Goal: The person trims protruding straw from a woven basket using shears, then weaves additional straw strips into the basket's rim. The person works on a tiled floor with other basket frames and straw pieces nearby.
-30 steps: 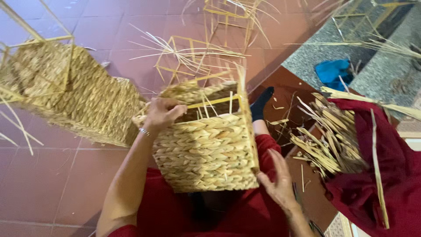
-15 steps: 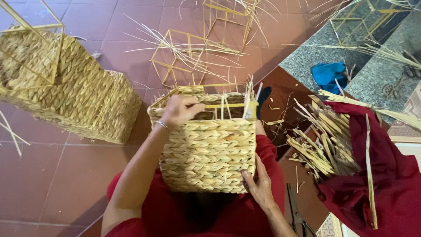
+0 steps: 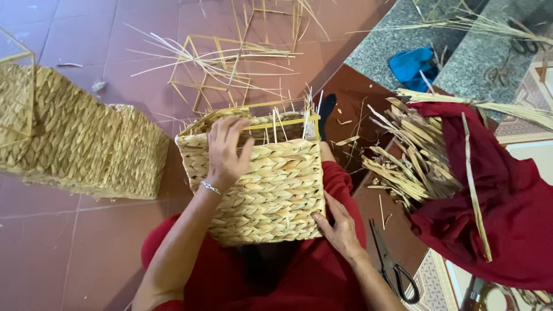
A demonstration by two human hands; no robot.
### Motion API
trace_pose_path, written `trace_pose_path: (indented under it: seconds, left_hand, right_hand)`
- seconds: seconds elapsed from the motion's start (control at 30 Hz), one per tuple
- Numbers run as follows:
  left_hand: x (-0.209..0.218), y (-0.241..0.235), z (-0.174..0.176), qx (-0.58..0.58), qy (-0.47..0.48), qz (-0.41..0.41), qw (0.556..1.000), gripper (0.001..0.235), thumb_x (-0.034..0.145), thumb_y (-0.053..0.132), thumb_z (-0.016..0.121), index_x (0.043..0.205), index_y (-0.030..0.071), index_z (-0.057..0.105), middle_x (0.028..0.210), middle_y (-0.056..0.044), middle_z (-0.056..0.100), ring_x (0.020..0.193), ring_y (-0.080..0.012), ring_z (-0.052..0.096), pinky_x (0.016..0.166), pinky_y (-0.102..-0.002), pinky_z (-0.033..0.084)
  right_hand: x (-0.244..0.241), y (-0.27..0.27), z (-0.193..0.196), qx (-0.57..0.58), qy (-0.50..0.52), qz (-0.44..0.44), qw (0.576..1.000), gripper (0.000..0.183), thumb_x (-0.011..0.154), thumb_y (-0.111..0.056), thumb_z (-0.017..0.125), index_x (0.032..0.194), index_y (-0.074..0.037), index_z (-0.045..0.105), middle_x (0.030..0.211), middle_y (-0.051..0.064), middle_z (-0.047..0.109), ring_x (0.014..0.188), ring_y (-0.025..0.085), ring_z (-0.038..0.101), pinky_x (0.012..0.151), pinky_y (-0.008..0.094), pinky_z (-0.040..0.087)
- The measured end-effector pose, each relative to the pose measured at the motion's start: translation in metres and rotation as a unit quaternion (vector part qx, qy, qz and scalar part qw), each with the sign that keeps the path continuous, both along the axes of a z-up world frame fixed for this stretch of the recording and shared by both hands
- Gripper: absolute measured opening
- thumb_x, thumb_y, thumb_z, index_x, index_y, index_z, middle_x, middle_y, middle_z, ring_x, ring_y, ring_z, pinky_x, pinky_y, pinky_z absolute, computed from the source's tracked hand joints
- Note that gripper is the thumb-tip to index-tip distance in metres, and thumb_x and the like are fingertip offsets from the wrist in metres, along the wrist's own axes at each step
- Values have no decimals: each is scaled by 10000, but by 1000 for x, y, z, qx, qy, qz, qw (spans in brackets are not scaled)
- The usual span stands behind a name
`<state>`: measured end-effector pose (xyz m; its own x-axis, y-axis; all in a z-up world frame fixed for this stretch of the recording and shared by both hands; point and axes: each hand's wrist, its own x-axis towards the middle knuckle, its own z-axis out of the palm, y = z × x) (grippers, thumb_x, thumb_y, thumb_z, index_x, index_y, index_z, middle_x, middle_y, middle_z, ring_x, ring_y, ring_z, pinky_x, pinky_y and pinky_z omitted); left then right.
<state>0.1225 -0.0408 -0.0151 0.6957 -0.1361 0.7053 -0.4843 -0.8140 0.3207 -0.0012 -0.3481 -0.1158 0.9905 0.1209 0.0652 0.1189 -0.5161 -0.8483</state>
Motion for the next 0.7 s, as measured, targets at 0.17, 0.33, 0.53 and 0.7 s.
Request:
trace_pose_path:
  seconds: [0.17,0.33,0.53,0.7]
  left_hand:
    - [0,-26,-20,30,-53,-54,997,225,882,104,741,1101,85,690,1136,-110,631,1110,-258,566,976,-416,446]
    - [-9,-57,-29,98,-13,-163,982,237,936,97,734,1153,20,679,1159,-145,607,1091,-240,565,943,-370,487]
    - [-10,-86,-1,195,-61,-152,967,358,818,54,642,1173,33,690,1090,-122,571,1028,-269,576,914,-415,491]
    - [-14,-85,-14,135,-35,-189,972,255,852,27,666,1104,-15,660,1103,-121,608,1017,-265,607,917,-388,530]
  right_hand:
    - [-1,-1,1,-2,-29,6,1000,678,895,-253,736,1481,-38,471,1440,211,566,1346,337,536,1089,434,449]
    - [-11,-26,-30,18,-75,-73,994,411,917,-204,707,1283,-23,657,1319,183,677,1247,293,632,1046,403,515]
    - [-60,-125,-111,-233,-50,-252,938,209,951,-213,702,1142,-134,734,1043,123,697,1004,299,692,871,432,574]
    - [-122,-181,-151,-386,-103,-202,894,468,741,-296,771,1179,-145,699,1121,130,628,1022,388,632,890,494,552]
